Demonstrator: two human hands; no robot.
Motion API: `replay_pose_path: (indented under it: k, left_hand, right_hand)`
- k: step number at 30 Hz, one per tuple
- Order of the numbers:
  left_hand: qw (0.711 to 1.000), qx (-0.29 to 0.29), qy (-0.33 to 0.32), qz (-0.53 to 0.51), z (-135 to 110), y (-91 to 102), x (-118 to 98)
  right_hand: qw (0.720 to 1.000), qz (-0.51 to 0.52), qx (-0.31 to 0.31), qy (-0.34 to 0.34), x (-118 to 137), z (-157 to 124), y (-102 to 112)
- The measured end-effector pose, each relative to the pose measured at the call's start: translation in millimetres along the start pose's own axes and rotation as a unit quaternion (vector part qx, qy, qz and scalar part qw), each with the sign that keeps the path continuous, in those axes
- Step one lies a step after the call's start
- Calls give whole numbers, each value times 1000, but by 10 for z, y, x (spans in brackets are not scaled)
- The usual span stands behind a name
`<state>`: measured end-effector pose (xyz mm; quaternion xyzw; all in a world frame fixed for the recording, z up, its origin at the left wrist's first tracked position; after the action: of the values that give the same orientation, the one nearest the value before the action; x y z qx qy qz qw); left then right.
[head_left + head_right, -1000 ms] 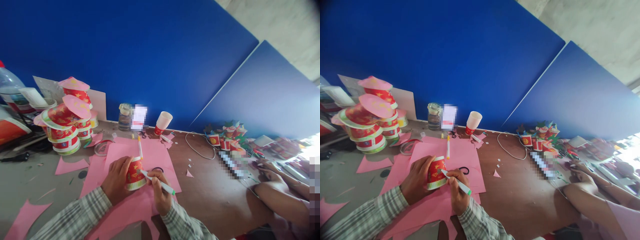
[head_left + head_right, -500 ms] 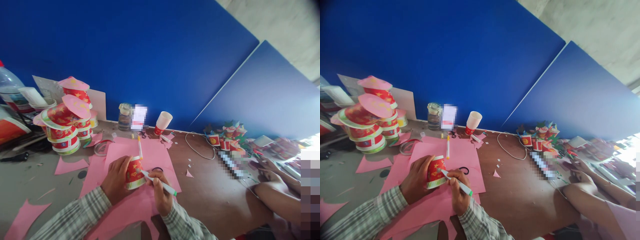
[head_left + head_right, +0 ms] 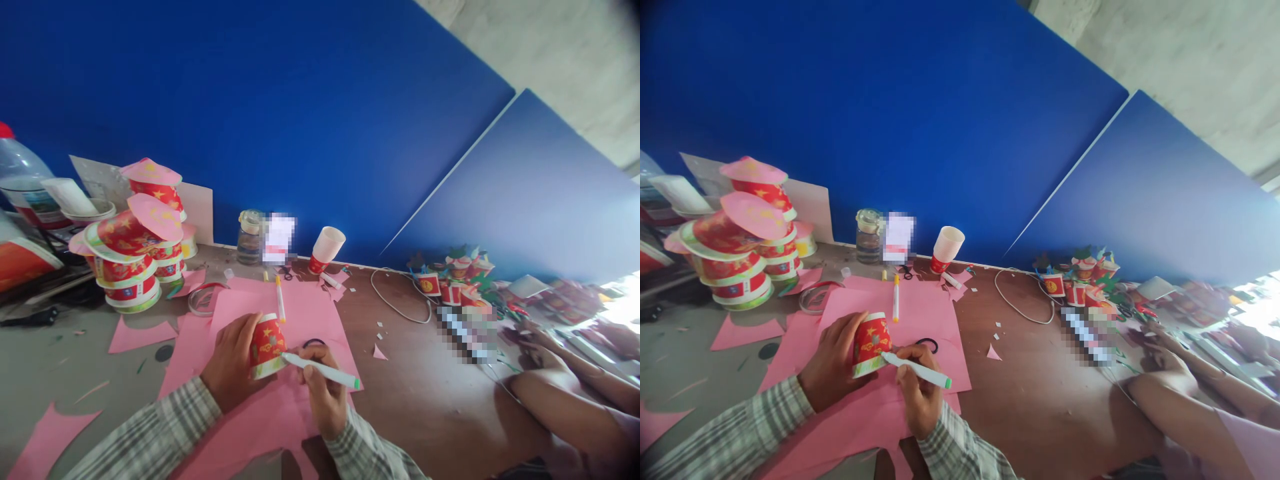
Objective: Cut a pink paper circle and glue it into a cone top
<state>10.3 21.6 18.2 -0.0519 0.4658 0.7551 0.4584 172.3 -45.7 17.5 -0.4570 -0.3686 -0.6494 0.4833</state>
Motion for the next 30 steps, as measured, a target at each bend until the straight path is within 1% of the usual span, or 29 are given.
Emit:
replay_pose_path:
  k: [8,16,26,30]
  left_hand:
    - [1000,0,6,2,13,21,-28]
    - [1000,4,9,18,6,10,-17]
    - [1000,6,2,21,10,20,-27]
    - [1000,1,-2,20,10,21,-28]
  right_hand:
    - [1000,24,-6,3,59,26,-43]
    - [1000,-10,-12,12,65,44,-51]
    - [1000,-30,1,4,18,37,-41]
    - [1000,-24,4,5,20,21,-41]
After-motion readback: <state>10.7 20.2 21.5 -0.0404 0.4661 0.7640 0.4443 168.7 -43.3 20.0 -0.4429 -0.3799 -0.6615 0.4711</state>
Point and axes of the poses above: each hand's wrist, its own z-axis towards the middle knuckle, its own y-axis out of the back of the hand, x = y × z, the point moved 3 cm from there along z, towards the middle knuckle, and after that the axes turned 6 degrees about -z, right-handed, at the moved point
